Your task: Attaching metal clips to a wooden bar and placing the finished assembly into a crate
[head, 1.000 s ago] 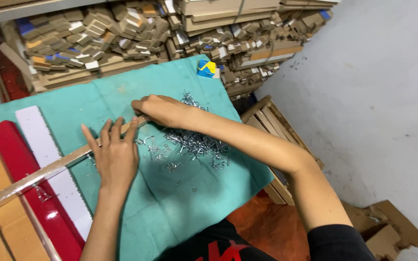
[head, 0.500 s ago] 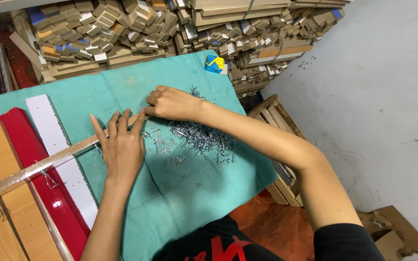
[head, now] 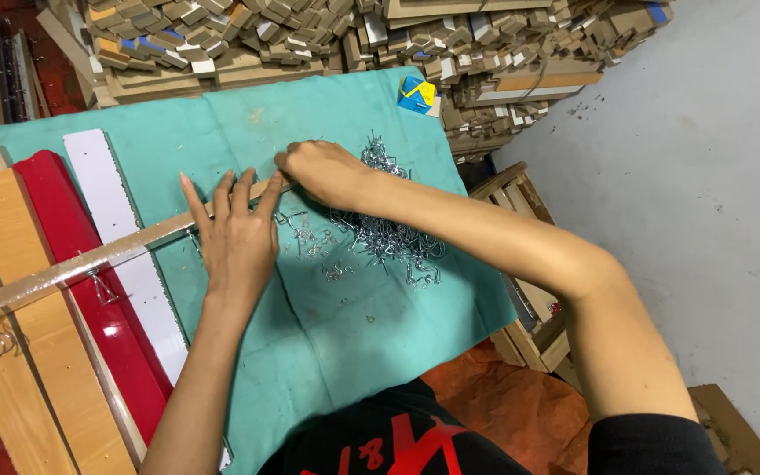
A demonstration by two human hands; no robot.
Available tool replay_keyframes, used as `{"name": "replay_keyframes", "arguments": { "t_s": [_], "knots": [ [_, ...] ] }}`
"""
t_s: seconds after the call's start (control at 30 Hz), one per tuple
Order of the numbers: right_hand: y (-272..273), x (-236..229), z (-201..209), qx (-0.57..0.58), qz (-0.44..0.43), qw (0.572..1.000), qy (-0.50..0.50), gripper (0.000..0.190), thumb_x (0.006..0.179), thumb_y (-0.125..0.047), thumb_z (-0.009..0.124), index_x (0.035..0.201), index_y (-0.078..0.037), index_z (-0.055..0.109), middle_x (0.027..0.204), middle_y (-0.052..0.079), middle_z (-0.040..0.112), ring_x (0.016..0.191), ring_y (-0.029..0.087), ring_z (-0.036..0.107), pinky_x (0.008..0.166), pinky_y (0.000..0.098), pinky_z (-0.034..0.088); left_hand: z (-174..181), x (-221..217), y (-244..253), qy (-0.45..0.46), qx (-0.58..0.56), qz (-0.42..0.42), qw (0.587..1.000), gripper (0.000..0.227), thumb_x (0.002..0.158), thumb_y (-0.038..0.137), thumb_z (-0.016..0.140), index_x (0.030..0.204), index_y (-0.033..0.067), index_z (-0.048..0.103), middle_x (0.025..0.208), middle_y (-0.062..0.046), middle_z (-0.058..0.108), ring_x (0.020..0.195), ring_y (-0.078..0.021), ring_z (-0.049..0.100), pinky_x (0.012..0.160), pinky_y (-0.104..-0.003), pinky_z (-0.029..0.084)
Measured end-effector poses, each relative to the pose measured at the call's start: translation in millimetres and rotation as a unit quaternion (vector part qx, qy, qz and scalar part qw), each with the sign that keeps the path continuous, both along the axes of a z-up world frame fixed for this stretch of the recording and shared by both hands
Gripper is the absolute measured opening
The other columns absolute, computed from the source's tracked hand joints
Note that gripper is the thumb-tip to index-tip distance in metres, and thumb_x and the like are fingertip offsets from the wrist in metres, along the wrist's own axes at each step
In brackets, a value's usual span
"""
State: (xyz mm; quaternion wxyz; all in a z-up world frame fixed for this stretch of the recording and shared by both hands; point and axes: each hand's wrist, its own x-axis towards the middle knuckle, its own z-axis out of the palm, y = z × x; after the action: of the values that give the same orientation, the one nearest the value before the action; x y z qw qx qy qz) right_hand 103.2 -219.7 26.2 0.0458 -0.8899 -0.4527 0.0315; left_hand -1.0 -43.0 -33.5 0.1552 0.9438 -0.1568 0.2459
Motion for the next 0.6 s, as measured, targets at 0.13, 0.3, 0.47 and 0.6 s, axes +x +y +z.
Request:
{"name": "replay_keyframes", "arguments": {
  "t_s": [0.13,0.3,0.47,0.6],
  "knots": [
    [7,14,-38,0.04,-0.243,0.956,0.159,0.015,0.079,-0.015,0.078,0.074,-0.003,0.07,0.067,0.019,0.07,0.069,0.043,0.075,0.058,0.0527,0.059,-4,0,-3,-0.005,-0.008,-0.002,1.0,0.046,0.094,0.01,0.067,0.138,0.0213,0.072,0.133,-0.015,0.068,0.133,-0.0371,0.06,0.121,-0.074,0.012],
    [7,31,-56,0.048,-0.334,0.919,0.207,0.04,0.072,-0.034,0.088,0.081,0.0,0.069,0.078,0.021,0.07,0.077,0.047,0.074,0.059,0.058,0.057,4,1,1,-0.013,-0.006,-0.002,1.0,0.045,0.092,0.011,0.068,0.135,0.0222,0.074,0.131,-0.014,0.07,0.131,-0.0358,0.062,0.121,-0.074,0.011],
    [0,14,6,-0.004,-0.173,0.966,0.19,0.012,0.083,-0.01,0.078,0.088,-0.002,0.072,0.087,0.024,0.074,0.086,0.048,0.073,0.071,0.0558,0.059,1,-1,0,0.014,0.0,0.009,1.0,0.049,0.09,0.014,0.071,0.137,0.0248,0.072,0.133,-0.011,0.069,0.133,-0.033,0.06,0.124,-0.072,0.008],
    [-1,-1,33,-0.075,-0.052,0.992,0.087,0.01,0.09,-0.003,0.068,0.1,0.0,0.069,0.092,0.022,0.074,0.088,0.042,0.074,0.077,0.0552,0.06,1,-2,1,0.027,0.003,0.013,1.0,0.048,0.093,0.016,0.067,0.139,0.0263,0.07,0.134,-0.01,0.068,0.134,-0.032,0.059,0.125,-0.072,0.008]
  ]
}}
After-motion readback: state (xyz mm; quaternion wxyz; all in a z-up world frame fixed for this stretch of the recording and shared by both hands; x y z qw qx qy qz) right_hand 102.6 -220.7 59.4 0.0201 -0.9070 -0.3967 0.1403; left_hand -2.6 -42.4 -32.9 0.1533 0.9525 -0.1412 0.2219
